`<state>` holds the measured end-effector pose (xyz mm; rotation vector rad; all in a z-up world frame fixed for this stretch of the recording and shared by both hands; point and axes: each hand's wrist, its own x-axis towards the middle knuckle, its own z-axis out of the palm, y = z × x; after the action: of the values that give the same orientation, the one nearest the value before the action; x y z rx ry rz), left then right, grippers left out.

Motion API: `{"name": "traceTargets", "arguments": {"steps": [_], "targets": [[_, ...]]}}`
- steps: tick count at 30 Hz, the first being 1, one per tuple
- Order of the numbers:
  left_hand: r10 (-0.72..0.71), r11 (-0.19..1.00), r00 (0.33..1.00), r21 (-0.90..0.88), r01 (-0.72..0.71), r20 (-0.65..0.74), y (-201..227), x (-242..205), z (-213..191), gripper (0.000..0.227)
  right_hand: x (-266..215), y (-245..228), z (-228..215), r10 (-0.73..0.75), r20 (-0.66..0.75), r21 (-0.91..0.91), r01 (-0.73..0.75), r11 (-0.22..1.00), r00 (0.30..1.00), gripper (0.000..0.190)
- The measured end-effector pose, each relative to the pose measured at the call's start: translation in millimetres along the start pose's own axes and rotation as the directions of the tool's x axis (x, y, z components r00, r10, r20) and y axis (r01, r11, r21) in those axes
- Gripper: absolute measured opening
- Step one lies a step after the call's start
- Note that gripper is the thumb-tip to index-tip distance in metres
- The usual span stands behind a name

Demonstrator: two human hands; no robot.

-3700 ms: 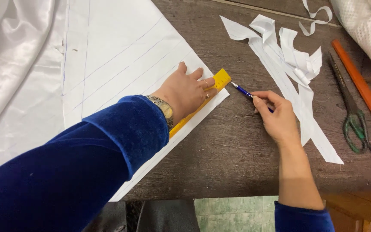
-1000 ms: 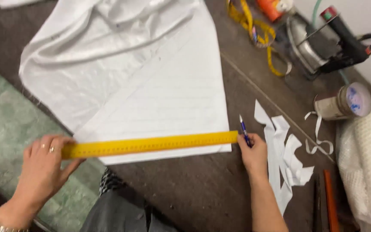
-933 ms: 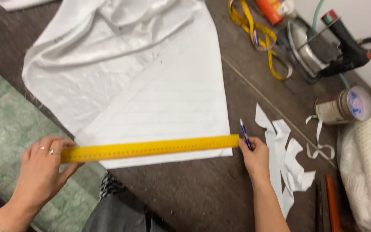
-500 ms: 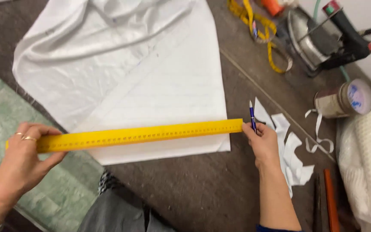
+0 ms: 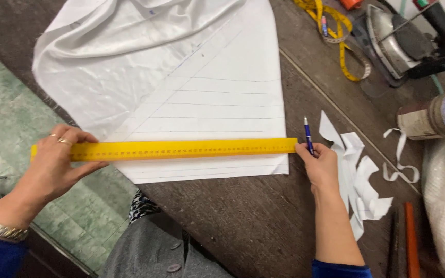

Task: The person marks straight lines on a large white fabric using a yellow ruler and a blue pen, then cuts along the marked lines with scissors. The fabric is laid flat on a wooden table, and the person adjusts the ruler repeatedly to draw multiple parallel lines before cutting.

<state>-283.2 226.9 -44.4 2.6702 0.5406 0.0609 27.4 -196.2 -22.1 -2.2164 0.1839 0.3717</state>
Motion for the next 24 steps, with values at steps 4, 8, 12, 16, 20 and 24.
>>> {"name": "traceTargets", "arguments": {"steps": [4, 8, 12, 16, 20, 24], "targets": [[-0.022, 0.999, 0.999, -0.022, 0.023, 0.027, -1, 0, -1, 0.055, 0, -1, 3, -0.023, 0.011, -0.022, 0.024, 0.999, 1.000, 0.014], [-0.014, 0.998, 0.999, -0.067, 0.016, 0.029, 1, -2, -3, 0.054, -2, -1, 3, -0.042, 0.015, -0.068, 0.043, 0.997, 0.999, 0.016], [0.001, 0.997, 1.000, -0.079, 0.001, 0.019, -2, 5, -4, 0.054, -2, -1, 2, -0.009, 0.002, -0.051, 0.009, 0.999, 1.000, 0.015], [-0.002, 0.996, 0.999, -0.090, 0.006, 0.042, 4, 14, -15, 0.050, 1, 1, 1, 0.000, 0.012, 0.024, 0.000, 1.000, 1.000, 0.016], [-0.015, 0.995, 0.999, -0.102, 0.020, 0.052, 7, 16, -19, 0.050, -4, -9, -1, 0.068, 0.025, 0.074, -0.070, 0.995, 0.997, 0.016], [-0.031, 0.994, 0.998, -0.106, 0.036, 0.049, 7, 18, -19, 0.049, 0, -9, -1, 0.055, 0.034, 0.133, -0.059, 0.989, 0.998, 0.015]]}}
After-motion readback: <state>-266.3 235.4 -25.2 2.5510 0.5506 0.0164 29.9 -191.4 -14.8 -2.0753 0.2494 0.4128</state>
